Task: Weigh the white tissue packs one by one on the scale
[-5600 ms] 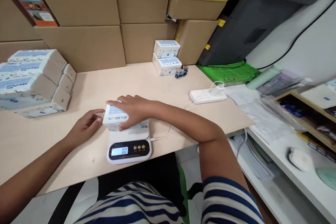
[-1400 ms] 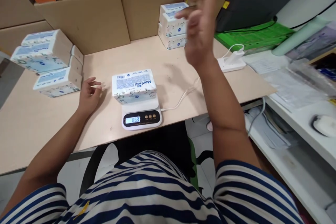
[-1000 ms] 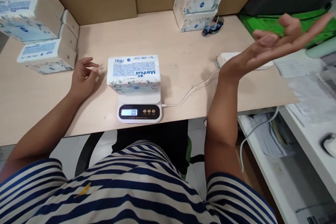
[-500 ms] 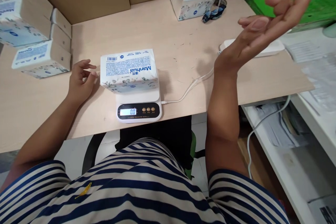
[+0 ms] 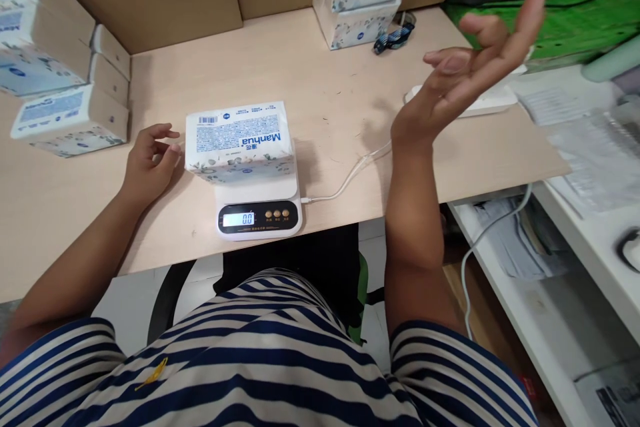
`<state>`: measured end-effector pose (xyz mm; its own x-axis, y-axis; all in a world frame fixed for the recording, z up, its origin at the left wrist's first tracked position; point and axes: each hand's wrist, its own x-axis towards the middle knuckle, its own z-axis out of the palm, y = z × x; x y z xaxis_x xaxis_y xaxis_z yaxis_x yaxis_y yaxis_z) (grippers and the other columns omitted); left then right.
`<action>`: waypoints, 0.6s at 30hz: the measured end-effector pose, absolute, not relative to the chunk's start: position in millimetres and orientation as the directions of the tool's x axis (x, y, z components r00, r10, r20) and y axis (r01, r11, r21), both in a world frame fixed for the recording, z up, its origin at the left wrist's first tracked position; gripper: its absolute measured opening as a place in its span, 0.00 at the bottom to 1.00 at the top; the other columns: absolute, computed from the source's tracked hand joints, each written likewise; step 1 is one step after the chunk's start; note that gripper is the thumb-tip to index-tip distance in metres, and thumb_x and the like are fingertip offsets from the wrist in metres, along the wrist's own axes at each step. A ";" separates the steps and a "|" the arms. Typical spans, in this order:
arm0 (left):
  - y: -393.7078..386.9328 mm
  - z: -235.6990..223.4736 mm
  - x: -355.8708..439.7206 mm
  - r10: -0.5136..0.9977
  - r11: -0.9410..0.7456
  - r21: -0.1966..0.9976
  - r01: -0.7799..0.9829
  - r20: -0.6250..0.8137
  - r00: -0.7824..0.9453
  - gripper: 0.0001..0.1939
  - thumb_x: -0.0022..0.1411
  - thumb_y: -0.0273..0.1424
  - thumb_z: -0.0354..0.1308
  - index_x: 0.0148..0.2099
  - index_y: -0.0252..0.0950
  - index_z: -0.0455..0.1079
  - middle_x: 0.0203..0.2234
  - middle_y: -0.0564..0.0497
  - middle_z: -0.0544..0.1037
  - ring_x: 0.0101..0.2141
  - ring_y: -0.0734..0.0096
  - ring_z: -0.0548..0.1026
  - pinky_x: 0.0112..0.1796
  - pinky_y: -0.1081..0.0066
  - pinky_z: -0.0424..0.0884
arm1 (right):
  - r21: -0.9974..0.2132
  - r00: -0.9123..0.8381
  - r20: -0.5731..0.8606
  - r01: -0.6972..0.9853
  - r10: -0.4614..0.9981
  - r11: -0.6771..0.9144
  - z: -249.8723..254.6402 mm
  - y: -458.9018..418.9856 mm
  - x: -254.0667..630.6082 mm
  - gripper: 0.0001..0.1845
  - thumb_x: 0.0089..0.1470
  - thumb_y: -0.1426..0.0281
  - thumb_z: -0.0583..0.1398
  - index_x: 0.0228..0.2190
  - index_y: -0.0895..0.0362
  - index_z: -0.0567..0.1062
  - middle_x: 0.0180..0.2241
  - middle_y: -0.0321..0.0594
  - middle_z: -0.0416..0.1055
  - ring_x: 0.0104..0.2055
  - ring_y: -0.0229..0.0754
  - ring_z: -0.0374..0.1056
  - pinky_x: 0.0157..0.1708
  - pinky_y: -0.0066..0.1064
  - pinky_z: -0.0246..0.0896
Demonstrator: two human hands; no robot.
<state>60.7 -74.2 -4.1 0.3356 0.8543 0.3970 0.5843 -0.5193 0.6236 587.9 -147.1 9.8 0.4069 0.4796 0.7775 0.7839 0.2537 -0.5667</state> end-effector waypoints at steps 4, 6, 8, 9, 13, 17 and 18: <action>-75.1 -0.3 61.2 0.864 -0.502 0.629 0.594 0.386 0.323 0.27 0.73 0.55 0.63 0.64 0.47 0.71 0.55 0.49 0.83 0.38 0.70 0.79 0.42 0.65 0.80 | -0.449 0.404 0.883 0.875 0.239 0.180 16.9 -149.9 576.3 0.58 0.66 0.35 0.24 0.75 0.66 0.11 0.58 0.65 0.62 0.52 0.61 0.71 0.48 0.54 0.77; -76.0 1.9 61.9 0.872 -0.487 0.616 0.619 0.372 0.317 0.27 0.74 0.55 0.61 0.66 0.47 0.70 0.56 0.50 0.83 0.39 0.72 0.79 0.44 0.65 0.79 | -0.447 0.398 0.866 0.887 0.303 0.115 12.8 -148.0 577.8 0.50 0.67 0.40 0.19 0.73 0.59 0.05 0.61 0.63 0.59 0.55 0.61 0.72 0.53 0.58 0.77; -76.6 3.7 62.7 0.878 -0.478 0.612 0.631 0.365 0.311 0.26 0.74 0.51 0.62 0.66 0.44 0.70 0.57 0.48 0.83 0.39 0.72 0.78 0.44 0.64 0.78 | -0.437 0.376 0.864 0.890 0.336 0.128 6.1 -145.2 582.8 0.44 0.67 0.43 0.17 0.74 0.50 0.05 0.63 0.60 0.55 0.59 0.61 0.71 0.56 0.61 0.76; -76.7 4.2 63.0 0.881 -0.471 0.618 0.629 0.360 0.306 0.26 0.74 0.47 0.63 0.66 0.42 0.70 0.58 0.46 0.83 0.39 0.71 0.79 0.43 0.64 0.78 | -0.434 0.366 0.864 0.889 0.345 0.143 2.8 -143.6 585.4 0.43 0.67 0.43 0.17 0.74 0.46 0.07 0.64 0.59 0.54 0.61 0.61 0.70 0.56 0.62 0.76; -76.0 2.8 62.7 0.892 -0.451 0.643 0.619 0.354 0.282 0.24 0.72 0.40 0.64 0.66 0.41 0.72 0.56 0.45 0.84 0.39 0.69 0.80 0.43 0.64 0.78 | -0.442 0.354 0.881 0.853 0.313 0.278 -5.6 -136.2 590.4 0.44 0.70 0.39 0.23 0.78 0.42 0.21 0.62 0.56 0.54 0.62 0.62 0.69 0.55 0.63 0.78; -75.2 -0.9 60.8 0.879 -0.476 0.632 0.611 0.371 0.301 0.22 0.72 0.41 0.63 0.64 0.44 0.72 0.56 0.46 0.84 0.39 0.68 0.81 0.43 0.65 0.79 | -0.438 0.364 0.897 0.808 0.251 0.394 -8.3 -131.1 595.8 0.46 0.69 0.35 0.29 0.76 0.46 0.33 0.59 0.53 0.54 0.59 0.58 0.68 0.51 0.58 0.79; -75.1 -1.7 60.5 0.877 -0.479 0.627 0.614 0.370 0.307 0.21 0.72 0.40 0.62 0.64 0.44 0.72 0.56 0.45 0.84 0.39 0.68 0.81 0.43 0.65 0.79 | -0.487 0.368 0.864 0.787 0.345 0.378 -9.4 -130.9 599.2 0.47 0.68 0.34 0.27 0.77 0.45 0.31 0.61 0.54 0.52 0.61 0.59 0.67 0.53 0.58 0.78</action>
